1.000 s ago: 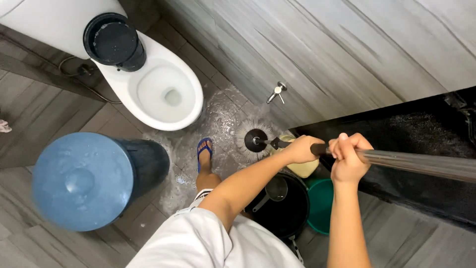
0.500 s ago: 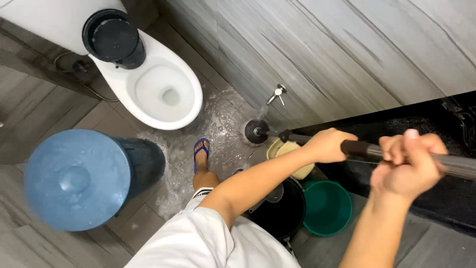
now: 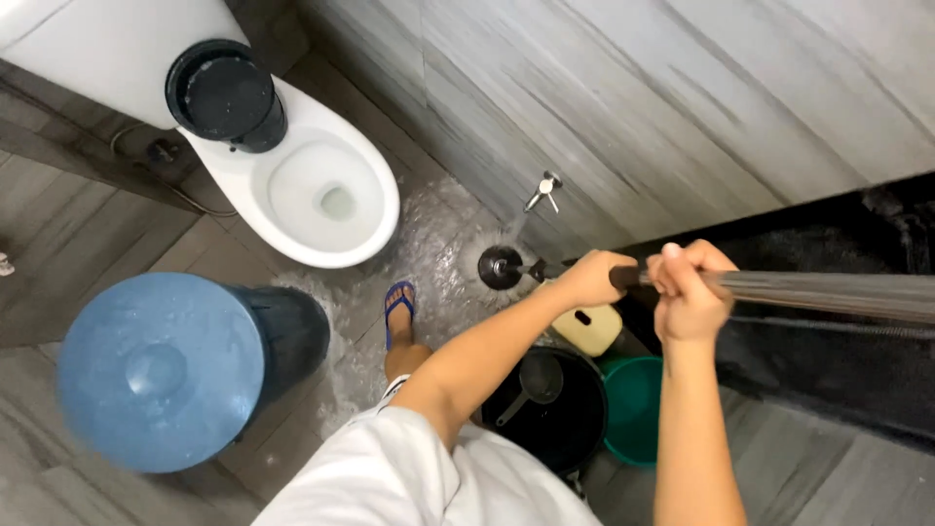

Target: Cleaning a bathroom floor and surfaces using a bidet sprayer, buckets, and a mop.

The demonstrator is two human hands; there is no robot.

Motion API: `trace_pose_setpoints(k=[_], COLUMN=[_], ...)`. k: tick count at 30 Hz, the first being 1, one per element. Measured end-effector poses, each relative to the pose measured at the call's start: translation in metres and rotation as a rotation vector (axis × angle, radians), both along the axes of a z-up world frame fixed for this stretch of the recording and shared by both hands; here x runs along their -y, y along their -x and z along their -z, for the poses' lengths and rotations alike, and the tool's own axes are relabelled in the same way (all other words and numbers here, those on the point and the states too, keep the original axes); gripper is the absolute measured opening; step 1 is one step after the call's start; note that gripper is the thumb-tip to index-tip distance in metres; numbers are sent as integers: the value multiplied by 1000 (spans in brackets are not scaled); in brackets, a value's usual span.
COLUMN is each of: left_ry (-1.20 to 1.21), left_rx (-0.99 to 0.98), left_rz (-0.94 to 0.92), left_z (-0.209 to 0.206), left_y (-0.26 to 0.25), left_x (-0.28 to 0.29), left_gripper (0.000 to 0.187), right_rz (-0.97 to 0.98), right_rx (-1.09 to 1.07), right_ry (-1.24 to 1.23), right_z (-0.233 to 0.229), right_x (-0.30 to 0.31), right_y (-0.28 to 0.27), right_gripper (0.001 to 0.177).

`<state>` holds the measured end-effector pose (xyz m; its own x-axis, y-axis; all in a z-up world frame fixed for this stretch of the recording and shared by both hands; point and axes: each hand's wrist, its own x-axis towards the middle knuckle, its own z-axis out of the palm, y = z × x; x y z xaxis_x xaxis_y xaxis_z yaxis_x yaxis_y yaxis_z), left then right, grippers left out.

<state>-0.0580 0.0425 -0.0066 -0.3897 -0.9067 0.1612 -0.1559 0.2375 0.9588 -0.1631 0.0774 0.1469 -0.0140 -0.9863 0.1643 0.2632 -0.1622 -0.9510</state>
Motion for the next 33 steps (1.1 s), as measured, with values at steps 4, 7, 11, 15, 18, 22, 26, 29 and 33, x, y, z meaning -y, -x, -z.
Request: trace_pose_setpoints(k=[4,7,11,15,18,22,26,29,33], left_ry=[-24,-42,-64,-181,-55,-58,-26,14,17], left_rx=[-56,-76,-73,-104,-93,-44,-36,-98,-129], left_rz=[-10,-19,-337,-556,-343,49,198,-85,-415], left_z=[-33,-14,7,-4,-22,-30,4,13,-13], left_y=[-8,-9,-2,4,-1,-9,-11,-10,-9], left_x=[-5,-9,-26,-23,6,40,32,9,-18], left_gripper=[21,18,25,12,15,22,34,34,36], right_rz=[76,240,243,237,408,484,389,337,266], right_rx=[-40,12,6,12,70,96,-115,-116,-83], right_ry=[-6,-19,26,-34,27,38,69,68,78], right_z=[-29,-3,24,13,-25,-49,0,28,41], right_x=[7,14,20,24,31,28,24,24,23], right_y=[-12,-27,-42,-49,-47,-40,-43,-47,-43], right_gripper=[37,39,38,42,39,44,42,40,36])
